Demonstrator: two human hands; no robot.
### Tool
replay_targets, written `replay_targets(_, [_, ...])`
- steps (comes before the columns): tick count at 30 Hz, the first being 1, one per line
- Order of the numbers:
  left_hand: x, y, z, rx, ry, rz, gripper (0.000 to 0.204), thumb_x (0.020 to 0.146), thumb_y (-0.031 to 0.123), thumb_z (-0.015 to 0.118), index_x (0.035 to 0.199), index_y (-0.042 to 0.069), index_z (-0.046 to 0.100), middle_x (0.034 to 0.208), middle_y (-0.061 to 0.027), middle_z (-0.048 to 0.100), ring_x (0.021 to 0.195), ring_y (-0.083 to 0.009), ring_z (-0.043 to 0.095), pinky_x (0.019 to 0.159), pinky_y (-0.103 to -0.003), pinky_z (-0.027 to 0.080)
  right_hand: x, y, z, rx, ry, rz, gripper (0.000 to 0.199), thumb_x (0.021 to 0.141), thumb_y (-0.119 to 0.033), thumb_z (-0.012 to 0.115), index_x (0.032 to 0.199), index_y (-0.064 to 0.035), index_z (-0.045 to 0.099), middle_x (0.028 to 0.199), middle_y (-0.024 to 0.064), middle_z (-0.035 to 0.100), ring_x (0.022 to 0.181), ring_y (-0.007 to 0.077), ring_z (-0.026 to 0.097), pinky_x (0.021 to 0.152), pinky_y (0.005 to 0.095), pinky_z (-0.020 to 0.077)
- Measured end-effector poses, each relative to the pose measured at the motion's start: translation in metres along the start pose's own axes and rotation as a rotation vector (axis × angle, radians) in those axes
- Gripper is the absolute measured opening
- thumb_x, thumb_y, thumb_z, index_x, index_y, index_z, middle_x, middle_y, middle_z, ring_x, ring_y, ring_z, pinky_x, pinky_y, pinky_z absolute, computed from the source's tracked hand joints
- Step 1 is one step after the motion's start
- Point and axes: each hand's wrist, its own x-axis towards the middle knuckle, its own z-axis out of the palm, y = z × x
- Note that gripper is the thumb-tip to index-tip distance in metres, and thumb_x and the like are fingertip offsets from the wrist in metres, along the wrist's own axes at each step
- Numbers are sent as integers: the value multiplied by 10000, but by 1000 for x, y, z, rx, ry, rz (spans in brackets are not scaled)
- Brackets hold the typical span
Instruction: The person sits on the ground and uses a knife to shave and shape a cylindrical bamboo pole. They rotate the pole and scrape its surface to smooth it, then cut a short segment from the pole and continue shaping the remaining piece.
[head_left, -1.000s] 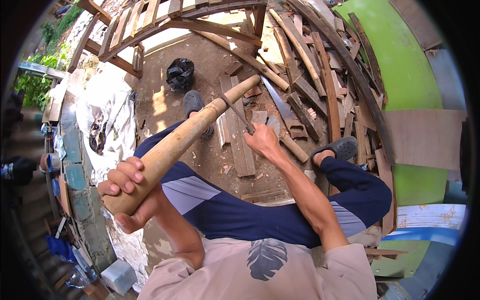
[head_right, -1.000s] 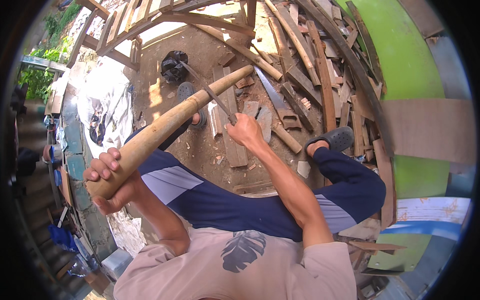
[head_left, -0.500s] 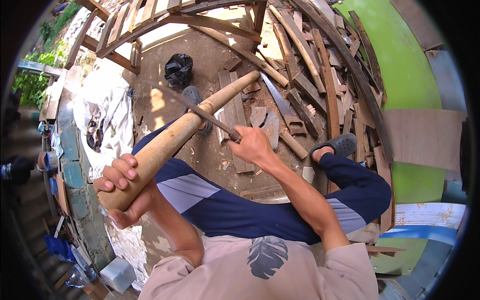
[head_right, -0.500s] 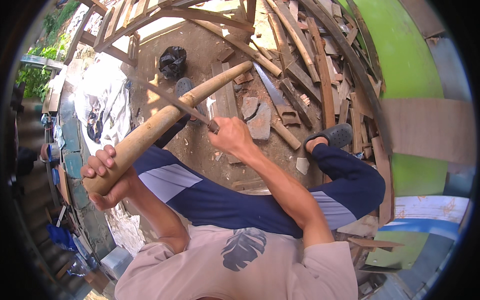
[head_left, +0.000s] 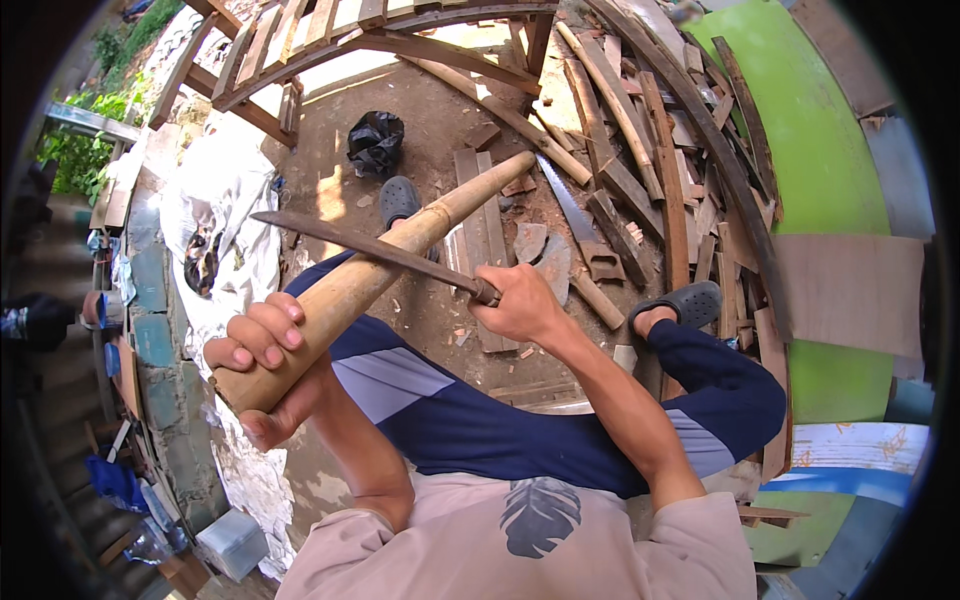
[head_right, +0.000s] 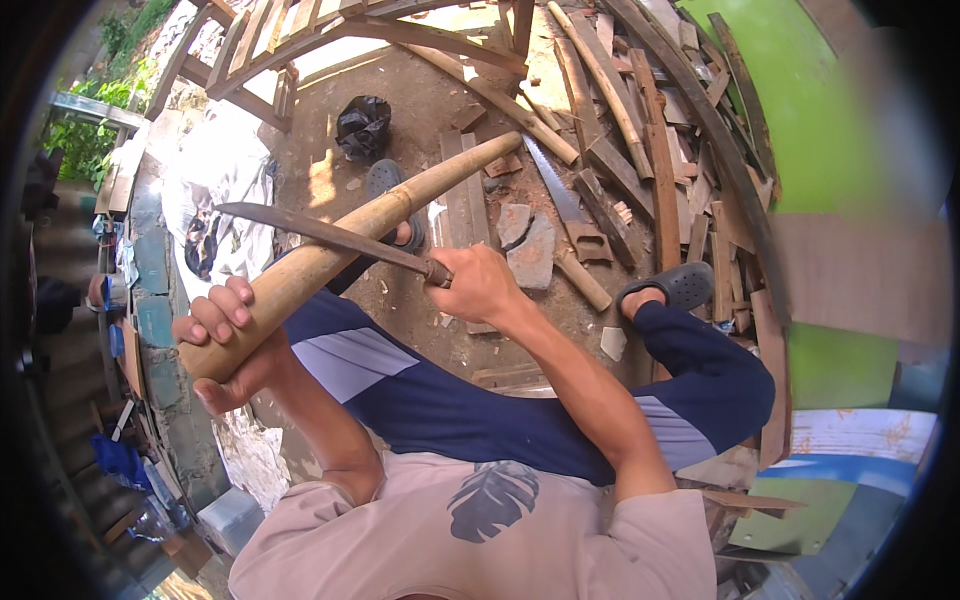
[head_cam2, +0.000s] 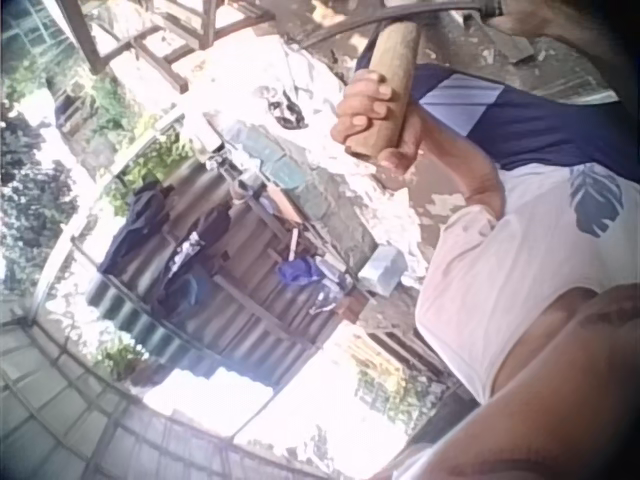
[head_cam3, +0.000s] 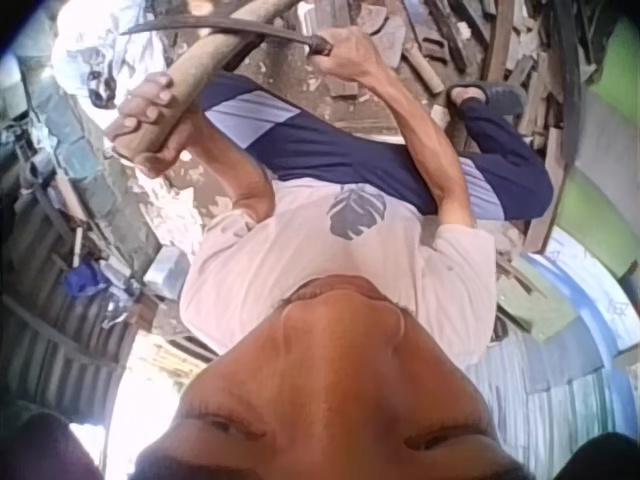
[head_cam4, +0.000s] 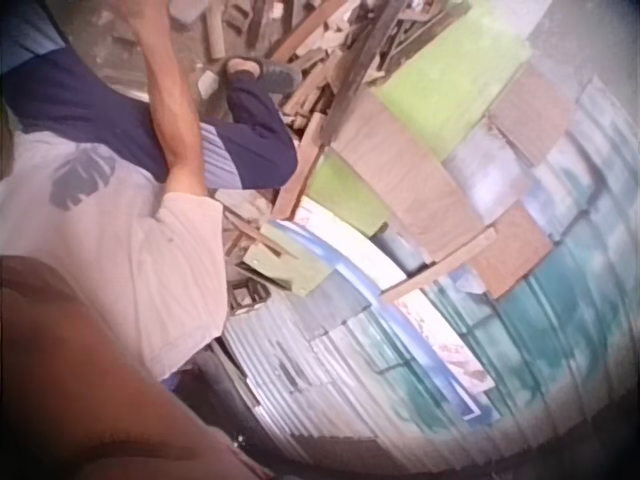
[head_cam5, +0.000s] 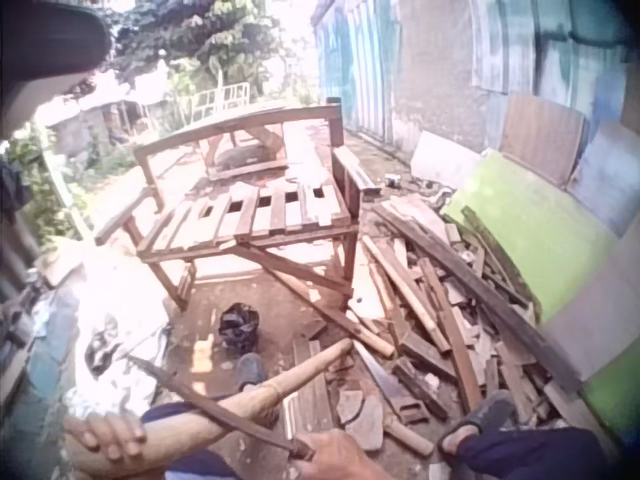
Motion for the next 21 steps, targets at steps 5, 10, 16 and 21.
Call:
replay_targets(5, [3, -3, -5, -34, -26, -27, 614, 791, 650, 730, 1062, 133, 541, 857, -13, 535, 835, -206, 572, 857, -426, 401, 26, 78, -10, -86, 5, 542, 230, 816, -263, 662, 867, -41, 686, 774, 230, 697, 757, 411, 697, 733, 518, 538])
replay_targets(10, [24, -15, -6, -22, -336, 8, 974, 602, 806, 839, 1245, 156, 502, 1073, -67, 573, 1164, -311, 554, 1048, -517, 441, 15, 97, -16, -113, 108, 544, 270, 826, -261, 659, 898, -2, 683, 797, 239, 700, 766, 411, 688, 740, 505, 535])
replay_targets(16, [62, -17, 5, -219, -694, -85, 626, 759, 510, 834, 1136, 121, 522, 1016, -84, 621, 981, -261, 640, 955, -459, 471, 14, 27, -4, 105, 186, 347, 226, 826, -236, 673, 820, -10, 659, 693, 222, 664, 674, 408, 669, 679, 491, 523])
replay_targets(21, [26, -12, 28, -15, -109, -12, 495, 830, 544, 698, 1019, 117, 535, 829, -27, 528, 789, -198, 558, 833, -409, 428, -10, -35, 0, 110, 138, 159, 201, 818, -224, 692, 807, -27, 655, 641, 214, 644, 626, 440, 652, 653, 500, 526])
